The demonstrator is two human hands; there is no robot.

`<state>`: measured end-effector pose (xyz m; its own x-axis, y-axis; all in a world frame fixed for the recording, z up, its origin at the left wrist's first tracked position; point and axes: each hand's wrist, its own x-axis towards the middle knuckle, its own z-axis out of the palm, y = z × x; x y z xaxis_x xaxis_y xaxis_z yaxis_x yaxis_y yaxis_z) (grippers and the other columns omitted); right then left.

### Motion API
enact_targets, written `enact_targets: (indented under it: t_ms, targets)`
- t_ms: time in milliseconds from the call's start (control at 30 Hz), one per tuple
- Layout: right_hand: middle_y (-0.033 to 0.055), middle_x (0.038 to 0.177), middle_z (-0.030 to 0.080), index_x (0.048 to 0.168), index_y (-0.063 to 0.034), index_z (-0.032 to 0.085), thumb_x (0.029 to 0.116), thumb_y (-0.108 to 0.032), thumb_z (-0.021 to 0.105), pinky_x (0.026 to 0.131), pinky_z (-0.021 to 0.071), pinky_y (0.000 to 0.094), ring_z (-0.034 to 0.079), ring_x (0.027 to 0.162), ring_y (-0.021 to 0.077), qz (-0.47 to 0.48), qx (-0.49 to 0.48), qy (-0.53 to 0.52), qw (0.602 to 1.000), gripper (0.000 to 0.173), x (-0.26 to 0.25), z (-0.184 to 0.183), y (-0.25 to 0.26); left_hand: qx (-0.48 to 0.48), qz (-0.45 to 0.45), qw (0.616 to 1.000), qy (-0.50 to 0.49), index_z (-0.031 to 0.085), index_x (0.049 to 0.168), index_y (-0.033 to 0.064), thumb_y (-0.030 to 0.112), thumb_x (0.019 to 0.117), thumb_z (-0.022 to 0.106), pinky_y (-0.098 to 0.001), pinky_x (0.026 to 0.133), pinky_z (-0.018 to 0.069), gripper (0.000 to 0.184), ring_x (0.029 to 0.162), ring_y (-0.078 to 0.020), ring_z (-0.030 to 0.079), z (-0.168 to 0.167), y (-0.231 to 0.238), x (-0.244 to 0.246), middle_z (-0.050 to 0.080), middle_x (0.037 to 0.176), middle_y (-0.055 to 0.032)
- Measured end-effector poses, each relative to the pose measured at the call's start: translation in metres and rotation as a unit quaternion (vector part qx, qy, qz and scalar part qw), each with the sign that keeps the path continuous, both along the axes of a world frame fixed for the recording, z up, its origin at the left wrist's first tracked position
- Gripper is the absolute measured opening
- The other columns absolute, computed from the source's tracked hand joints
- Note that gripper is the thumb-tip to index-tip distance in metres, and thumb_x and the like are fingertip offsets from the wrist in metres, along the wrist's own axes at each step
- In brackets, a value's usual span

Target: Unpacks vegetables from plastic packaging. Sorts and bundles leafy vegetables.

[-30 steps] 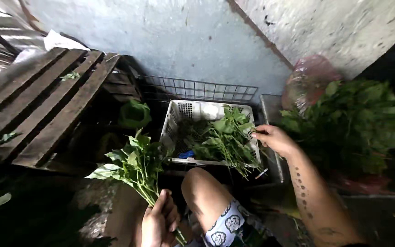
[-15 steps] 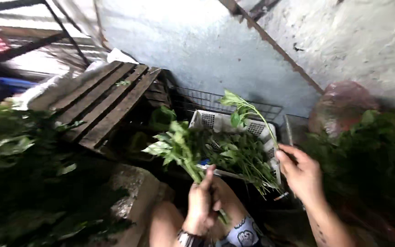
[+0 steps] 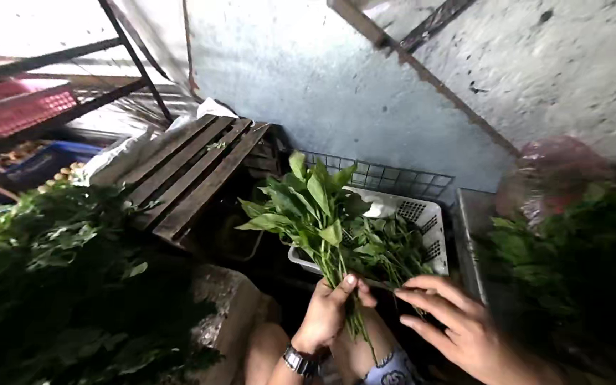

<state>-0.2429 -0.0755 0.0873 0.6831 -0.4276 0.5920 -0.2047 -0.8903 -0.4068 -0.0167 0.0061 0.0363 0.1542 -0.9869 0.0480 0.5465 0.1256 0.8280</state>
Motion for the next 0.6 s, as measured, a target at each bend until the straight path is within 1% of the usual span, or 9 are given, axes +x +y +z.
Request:
enact_targets:
  t_ms: [67,100,167,233,300,367,433,500,600]
  targets:
    - [0.0013,0.115,0.068,0.118,-0.0222,0.073,0.0992,-0.033,0.069,0.097,0.0536,0.0275,0.063,0.113,0.0120,0.021,-0.057,-0.018,0.998,0.022,-0.002,0.024,-0.004,-0.005,-0.010,1.000,-0.007,0.066,0.100,0.0057,0.026,0.1057,0.056,-0.0283,0.052,0.0558,0.023,0.053,-0.0111,0.060,0.005,0.001,0.010,0.061,0.067,-0.0014]
    - [0.0004,0.113,0.069,0.114,-0.0217,0.074,0.0999,-0.030,0.068,0.097,0.0534,0.0283,0.063,0.113,0.0124,0.039,-0.076,-0.022,0.996,0.018,-0.001,0.032,-0.004,-0.007,-0.003,0.999,-0.032,0.067,0.101,0.0070,0.026,0.1050,0.057,-0.0241,0.047,0.0493,0.022,0.050,-0.0076,0.054,0.008,0.001,0.014,0.057,0.064,0.0016]
    - [-0.0011,0.110,0.069,0.110,-0.0221,0.075,0.1008,-0.029,0.066,0.097,0.0540,0.0302,0.064,0.111,0.0134,0.071,-0.099,-0.017,0.992,0.014,0.004,0.034,-0.004,-0.024,0.029,0.993,-0.109,0.068,0.100,0.0087,0.024,0.1047,0.057,-0.0216,0.047,0.0430,0.019,0.049,-0.0049,0.048,0.009,0.000,0.019,0.053,0.062,0.0042]
    - [-0.0028,0.108,0.070,0.107,-0.0226,0.076,0.1009,-0.029,0.066,0.095,0.0542,0.0294,0.064,0.108,0.0117,0.087,-0.084,-0.008,0.993,0.014,0.011,0.023,-0.004,-0.037,0.063,0.983,-0.167,0.068,0.101,0.0069,0.020,0.1054,0.056,-0.0222,0.046,0.0426,0.018,0.049,-0.0054,0.047,0.009,-0.001,0.019,0.053,0.062,0.0032]
    - [-0.0024,0.107,0.071,0.111,-0.0217,0.076,0.1007,-0.031,0.066,0.093,0.0559,0.0271,0.066,0.105,0.0089,0.069,-0.035,-0.021,0.997,0.017,0.021,0.017,-0.003,-0.035,0.098,0.970,-0.219,0.067,0.103,0.0057,0.019,0.1055,0.057,-0.0230,0.046,0.0435,0.017,0.048,-0.0062,0.047,0.010,-0.001,0.016,0.054,0.063,0.0020]
    - [0.0017,0.108,0.072,0.113,-0.0135,0.074,0.0992,-0.030,0.069,0.090,0.0595,0.0265,0.069,0.101,0.0080,0.042,0.035,-0.075,0.996,0.022,0.033,0.023,-0.004,-0.021,0.130,0.956,-0.262,0.067,0.104,0.0048,0.018,0.1056,0.058,-0.0242,0.046,0.0463,0.017,0.048,-0.0074,0.049,0.012,0.000,0.009,0.057,0.064,0.0010]
    - [0.0052,0.107,0.072,0.118,-0.0007,0.065,0.0977,-0.026,0.070,0.082,0.0616,0.0263,0.070,0.092,0.0086,0.039,0.113,-0.154,0.981,0.033,0.049,0.032,-0.004,-0.003,0.150,0.949,-0.276,0.067,0.105,0.0045,0.019,0.1054,0.058,-0.0248,0.046,0.0464,0.016,0.048,-0.0078,0.049,0.012,0.002,0.000,0.056,0.063,0.0013]
    - [0.0050,0.107,0.072,0.128,0.0053,0.058,0.0953,-0.023,0.073,0.079,0.0614,0.0253,0.070,0.089,0.0084,0.034,0.159,-0.217,0.963,0.046,0.063,0.037,-0.003,0.013,0.156,0.950,-0.269,0.065,0.104,0.0048,0.020,0.1052,0.059,-0.0255,0.046,0.0454,0.017,0.047,-0.0084,0.048,0.012,0.003,-0.008,0.054,0.061,0.0011]
    - [0.0059,0.106,0.073,0.122,0.0046,0.065,0.0959,-0.017,0.072,0.075,0.0611,0.0234,0.069,0.084,0.0066,0.024,0.185,-0.261,0.947,0.035,0.076,0.041,-0.002,0.035,0.139,0.959,-0.246,0.066,0.106,0.0043,0.021,0.1052,0.058,-0.0248,0.044,0.0429,0.018,0.046,-0.0081,0.046,0.013,0.006,-0.013,0.052,0.059,0.0013]
